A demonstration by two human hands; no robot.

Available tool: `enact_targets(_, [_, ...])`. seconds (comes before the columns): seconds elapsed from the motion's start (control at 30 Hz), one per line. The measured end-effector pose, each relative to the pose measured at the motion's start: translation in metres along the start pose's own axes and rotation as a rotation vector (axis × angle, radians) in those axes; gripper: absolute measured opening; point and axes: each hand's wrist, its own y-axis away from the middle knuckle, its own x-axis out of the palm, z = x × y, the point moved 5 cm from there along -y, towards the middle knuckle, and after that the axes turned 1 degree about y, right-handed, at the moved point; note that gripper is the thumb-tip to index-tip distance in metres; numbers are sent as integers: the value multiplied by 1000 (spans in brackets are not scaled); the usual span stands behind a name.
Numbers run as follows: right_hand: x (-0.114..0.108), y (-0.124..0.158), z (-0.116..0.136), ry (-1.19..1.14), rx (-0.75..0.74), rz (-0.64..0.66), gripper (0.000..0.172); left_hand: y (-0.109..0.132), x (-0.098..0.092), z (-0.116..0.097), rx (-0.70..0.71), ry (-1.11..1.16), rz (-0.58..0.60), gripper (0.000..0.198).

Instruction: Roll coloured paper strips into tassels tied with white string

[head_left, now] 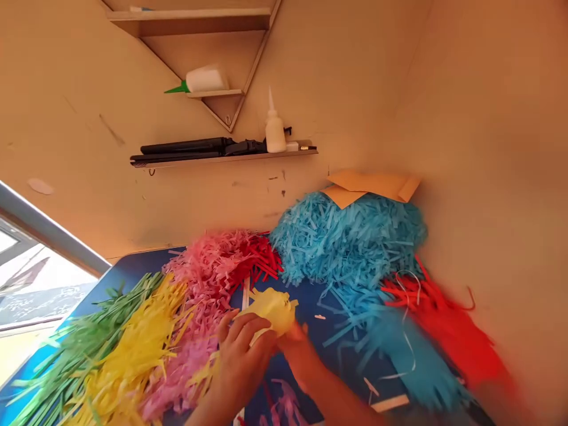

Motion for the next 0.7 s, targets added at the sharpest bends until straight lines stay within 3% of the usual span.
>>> enact_targets(0.17, [-32,-1,23,-160,-43,-3,59,30,27,-5,-37,132,-32,16])
enact_targets(0.3, [-88,12,38,-132,-86,-169,65,57,52,-4,-143,57,31,18])
enact_targets(0.37, [-127,25,47,-64,-65,-343,68,69,63,-4,-188,55,98,19])
enact_targets(0.43, [-165,44,61,98,-91,-627,68,80,72,-5,-196,106,175,21])
enact_targets(0.5, [-180,66,81,408,-245,-929,66,88,79,-4,-221,135,234,22])
enact_targets(0.53, [-174,75,90,605,-350,-1000,61,91,82,-4,-225,144,261,22])
enact_targets(0.57, [-160,78,94,807,-440,-968,55,93,86,-4,-221,153,287,22])
enact_targets(0.6, [-140,77,90,991,-483,-828,46,95,88,-5,-211,161,314,22])
enact_targets(0.7, [-72,64,41,1252,-347,-126,32,99,96,-9,-178,191,400,24])
